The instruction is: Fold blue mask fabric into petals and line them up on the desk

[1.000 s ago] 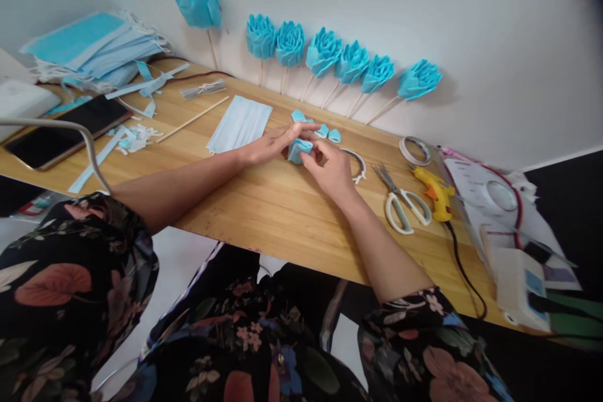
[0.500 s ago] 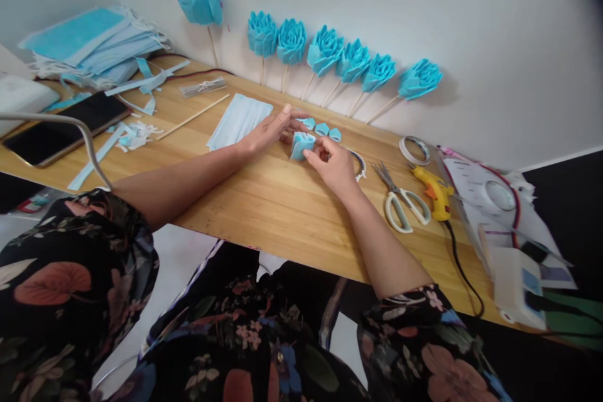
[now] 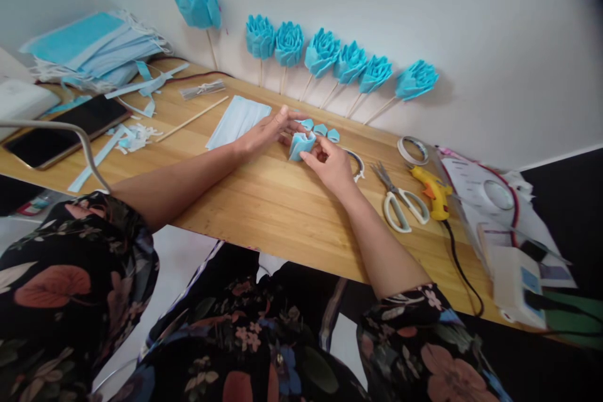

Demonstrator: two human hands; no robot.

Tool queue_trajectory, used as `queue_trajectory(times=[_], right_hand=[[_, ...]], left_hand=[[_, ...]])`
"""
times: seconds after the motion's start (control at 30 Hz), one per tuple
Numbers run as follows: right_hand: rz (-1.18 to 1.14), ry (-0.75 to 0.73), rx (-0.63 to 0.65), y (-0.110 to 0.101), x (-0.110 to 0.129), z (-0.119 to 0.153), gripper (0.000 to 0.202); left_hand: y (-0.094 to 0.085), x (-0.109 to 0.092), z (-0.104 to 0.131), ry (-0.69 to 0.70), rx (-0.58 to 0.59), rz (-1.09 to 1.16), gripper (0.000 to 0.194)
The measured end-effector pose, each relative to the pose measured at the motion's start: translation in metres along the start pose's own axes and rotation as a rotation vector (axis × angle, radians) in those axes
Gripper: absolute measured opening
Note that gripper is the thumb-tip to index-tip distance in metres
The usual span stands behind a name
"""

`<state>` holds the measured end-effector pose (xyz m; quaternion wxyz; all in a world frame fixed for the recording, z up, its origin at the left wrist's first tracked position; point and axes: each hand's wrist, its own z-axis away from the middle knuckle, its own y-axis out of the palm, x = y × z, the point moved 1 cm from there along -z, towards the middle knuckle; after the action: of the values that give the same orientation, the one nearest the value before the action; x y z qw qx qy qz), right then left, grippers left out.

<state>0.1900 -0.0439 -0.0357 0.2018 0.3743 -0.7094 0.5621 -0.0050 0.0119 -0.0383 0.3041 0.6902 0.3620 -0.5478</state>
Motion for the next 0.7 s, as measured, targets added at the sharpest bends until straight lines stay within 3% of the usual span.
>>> queue_trajectory(times=[0.17,0.33,0.43,0.57,0.7], right_hand=[[-0.018,-0.003,-0.011,0.001,-0.002,0.0,0.041],[0.002,-0.026,-0.033,0.006,0.0,0.001,0.016],[-0.007,-0.04,-0.075,0.002,0.004,0.001,0.028],[-0.044,-0.052,-0.146,-0.007,0.008,0.0,0.027],[-0.044,-0.04,-0.067,-0.006,0.004,-0.001,0.021]], left_hand=[[0.001,0.001,-0.001,-0.023,-0.013,0.012,0.081],[0.002,0.001,-0.002,-0.043,-0.048,0.013,0.083],[0.002,0.002,-0.002,-0.039,-0.052,0.022,0.083],[0.002,0.002,-0.002,-0.038,-0.03,0.036,0.082],[0.002,-0.001,0.0,-0.024,-0.025,0.044,0.077]])
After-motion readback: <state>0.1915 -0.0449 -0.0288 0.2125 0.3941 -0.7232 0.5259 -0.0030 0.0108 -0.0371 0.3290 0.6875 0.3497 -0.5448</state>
